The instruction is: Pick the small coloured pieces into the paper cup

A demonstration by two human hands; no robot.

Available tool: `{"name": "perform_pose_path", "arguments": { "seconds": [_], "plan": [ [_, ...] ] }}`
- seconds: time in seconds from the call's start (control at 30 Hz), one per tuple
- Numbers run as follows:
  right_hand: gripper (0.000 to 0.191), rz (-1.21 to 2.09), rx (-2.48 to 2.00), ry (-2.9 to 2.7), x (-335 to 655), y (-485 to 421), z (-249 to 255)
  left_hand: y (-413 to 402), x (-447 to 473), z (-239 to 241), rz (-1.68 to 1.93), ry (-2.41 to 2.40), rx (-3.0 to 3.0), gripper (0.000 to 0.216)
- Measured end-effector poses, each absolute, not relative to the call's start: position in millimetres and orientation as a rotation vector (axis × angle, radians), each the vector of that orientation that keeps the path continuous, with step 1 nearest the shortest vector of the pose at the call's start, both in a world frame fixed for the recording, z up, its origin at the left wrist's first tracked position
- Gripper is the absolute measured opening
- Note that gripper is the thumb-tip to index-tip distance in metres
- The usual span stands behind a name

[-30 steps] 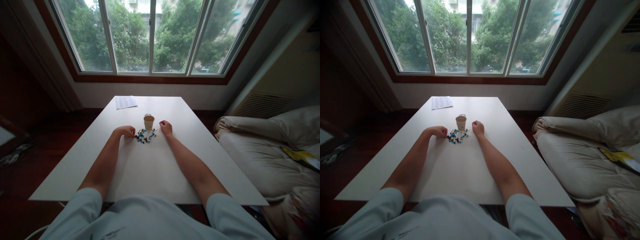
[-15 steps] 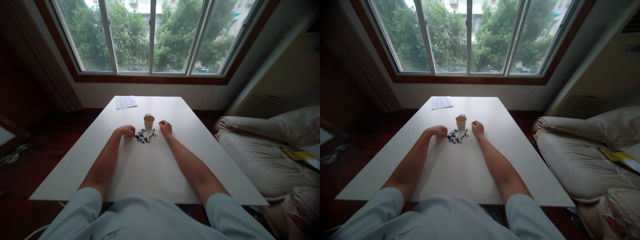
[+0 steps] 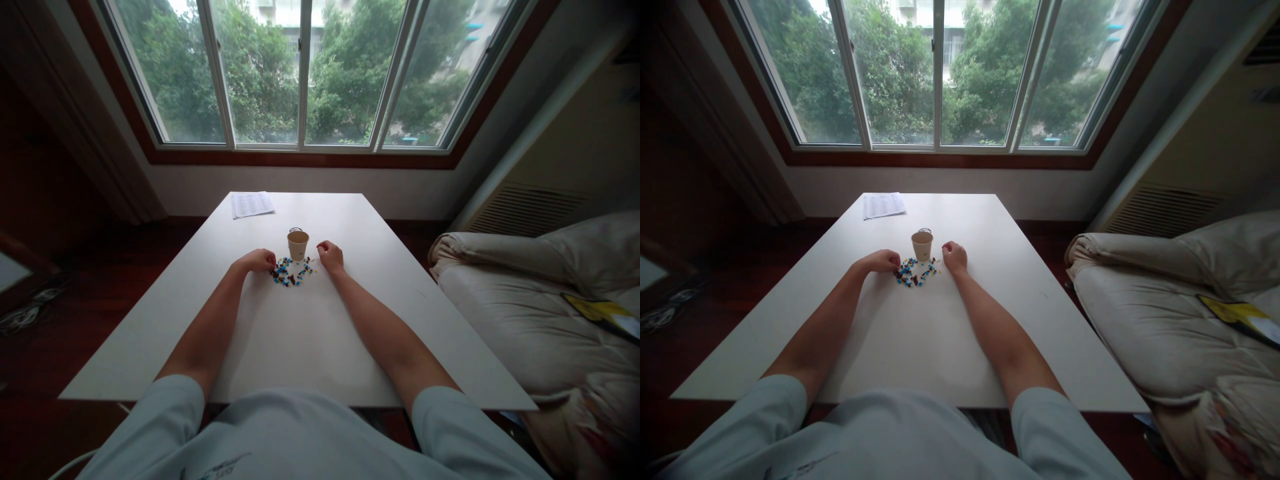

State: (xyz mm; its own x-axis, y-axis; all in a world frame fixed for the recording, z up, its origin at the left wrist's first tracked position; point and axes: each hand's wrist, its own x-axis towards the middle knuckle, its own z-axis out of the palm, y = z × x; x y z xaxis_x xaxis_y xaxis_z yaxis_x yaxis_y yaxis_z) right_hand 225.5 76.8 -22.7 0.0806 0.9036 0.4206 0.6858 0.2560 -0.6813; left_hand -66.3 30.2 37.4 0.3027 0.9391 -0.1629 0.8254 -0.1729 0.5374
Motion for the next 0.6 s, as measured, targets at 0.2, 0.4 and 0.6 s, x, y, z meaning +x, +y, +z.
{"name": "perform_pose_path", "arguments": {
  "seconds": [0.2, 0.4, 0.6],
  "plan": [
    [0.022, 0.32, -1.509, -1.679, 225, 74, -19, 29, -63, 43, 0.071, 1.545, 2.181, 0.031],
    [0.021, 0.344, -1.533, -1.679, 224, 72, -16, 27, -56, 44, 0.047, 1.561, 2.31, 0.025],
    [0.02, 0.366, -1.541, -1.678, 223, 69, -13, 32, -55, 36, 0.118, 1.547, 2.4, 0.018]
  ]
}}
